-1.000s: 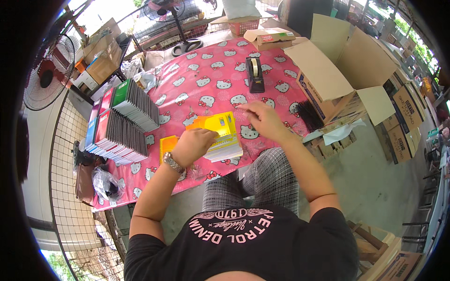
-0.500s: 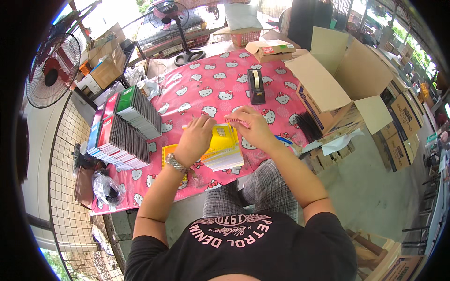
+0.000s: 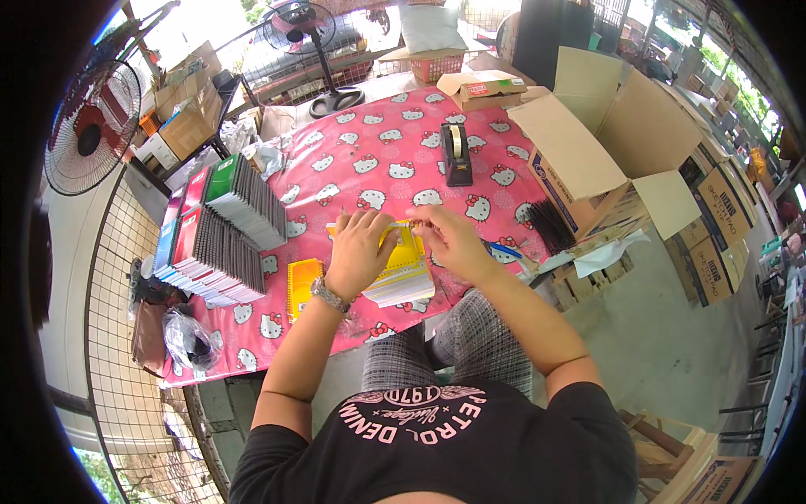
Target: The person assembles spiral notebooks by hand by picking up yellow covers and white paper stacks, inserting a metal spiral binding through the pre-punched holes, and then placing the finished notebooks onto stacks on a table.
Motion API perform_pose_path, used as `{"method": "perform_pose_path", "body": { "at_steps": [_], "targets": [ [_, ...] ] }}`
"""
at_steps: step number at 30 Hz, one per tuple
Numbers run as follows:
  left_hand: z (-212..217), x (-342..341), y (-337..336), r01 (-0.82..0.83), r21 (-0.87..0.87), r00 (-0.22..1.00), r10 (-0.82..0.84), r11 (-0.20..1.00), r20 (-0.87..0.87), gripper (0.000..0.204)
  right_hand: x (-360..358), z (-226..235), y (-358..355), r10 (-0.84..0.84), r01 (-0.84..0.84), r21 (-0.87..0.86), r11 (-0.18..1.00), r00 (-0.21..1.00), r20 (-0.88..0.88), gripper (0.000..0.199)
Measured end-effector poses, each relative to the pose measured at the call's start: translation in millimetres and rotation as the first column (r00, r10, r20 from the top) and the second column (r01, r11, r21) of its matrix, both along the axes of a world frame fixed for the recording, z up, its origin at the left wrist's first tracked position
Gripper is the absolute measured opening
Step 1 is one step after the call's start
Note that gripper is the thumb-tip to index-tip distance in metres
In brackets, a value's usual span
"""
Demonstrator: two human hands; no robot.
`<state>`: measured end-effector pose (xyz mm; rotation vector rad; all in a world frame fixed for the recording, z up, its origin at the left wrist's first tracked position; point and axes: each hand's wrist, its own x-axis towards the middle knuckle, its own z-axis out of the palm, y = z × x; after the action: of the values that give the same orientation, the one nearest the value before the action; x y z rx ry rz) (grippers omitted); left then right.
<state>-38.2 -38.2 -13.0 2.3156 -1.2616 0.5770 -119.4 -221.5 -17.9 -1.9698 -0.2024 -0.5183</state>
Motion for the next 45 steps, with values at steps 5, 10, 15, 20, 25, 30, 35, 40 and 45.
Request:
{"method": "perform_pose_path", "body": {
  "at_steps": [5, 10, 15, 20, 25, 30, 35, 40, 45],
  "targets": [
    [3.9, -12.3, -9.0, -0.015, 0.039, 0.999, 0.014, 0.999, 0.031, 0.026, -5.3, 17.6, -4.0, -0.033, 0.062, -0.276, 0.959, 0.994, 0.109, 0.023],
    [9.4, -14.8, -10.0, 0.009, 0.125, 1.0, -0.007, 0.992, -0.019, 0.027, -2.4, 32.6, -13.7, 0.067, -0.098, -0.242, 0.965, 0.989, -0.131, 0.026],
    [9.2, -9.1, 3.2, 0.021, 0.122, 0.995, -0.01, 0.992, -0.095, 0.025, 48.7, 11.3, -46.8, 0.531, -0.255, 0.541, 0.802, 0.72, -0.447, 0.021],
    [-0.3, 2.2, -6.7, 0.107, 0.074, 0.992, -0.101, 0.991, -0.077, 0.026, 81.5, -164.4, -120.1, -0.152, -0.099, -0.869, 0.486, 0.969, -0.195, 0.033],
    [-15.3, -7.7, -0.4, -0.173, -0.037, 0.984, 0.171, 0.984, -0.056, 0.034, 88.3, -128.3, -123.0, 0.038, -0.209, -0.467, 0.859, 0.936, -0.35, 0.03],
    [-4.8, -2.8, -3.2, -0.074, -0.061, 0.989, 0.066, 0.995, -0.129, 0.033, 57.4, -7.8, -84.8, 0.54, -0.375, 0.521, 0.767, 0.816, -0.207, 0.036],
    [-3.6, -3.5, -13.5, -0.047, -0.084, 0.992, 0.036, 0.995, -0.121, 0.038, 37.6, -12.0, -93.3, 0.231, -0.173, 0.175, 0.969, 0.883, -0.409, 0.045],
    [-6.3, 11.7, -2.9, -0.021, -0.147, 0.975, -0.012, 0.989, -0.221, 0.033, 46.5, -0.5, -86.5, 0.2, -0.275, -0.133, 0.952, 0.889, -0.412, 0.042],
    [-5.5, 26.9, 13.9, -0.007, -0.207, 0.961, -0.051, 0.978, -0.272, 0.03, 49.1, 10.6, -79.0, 0.449, -0.398, 0.213, 0.892, 0.833, -0.322, 0.062]
  ]
}}
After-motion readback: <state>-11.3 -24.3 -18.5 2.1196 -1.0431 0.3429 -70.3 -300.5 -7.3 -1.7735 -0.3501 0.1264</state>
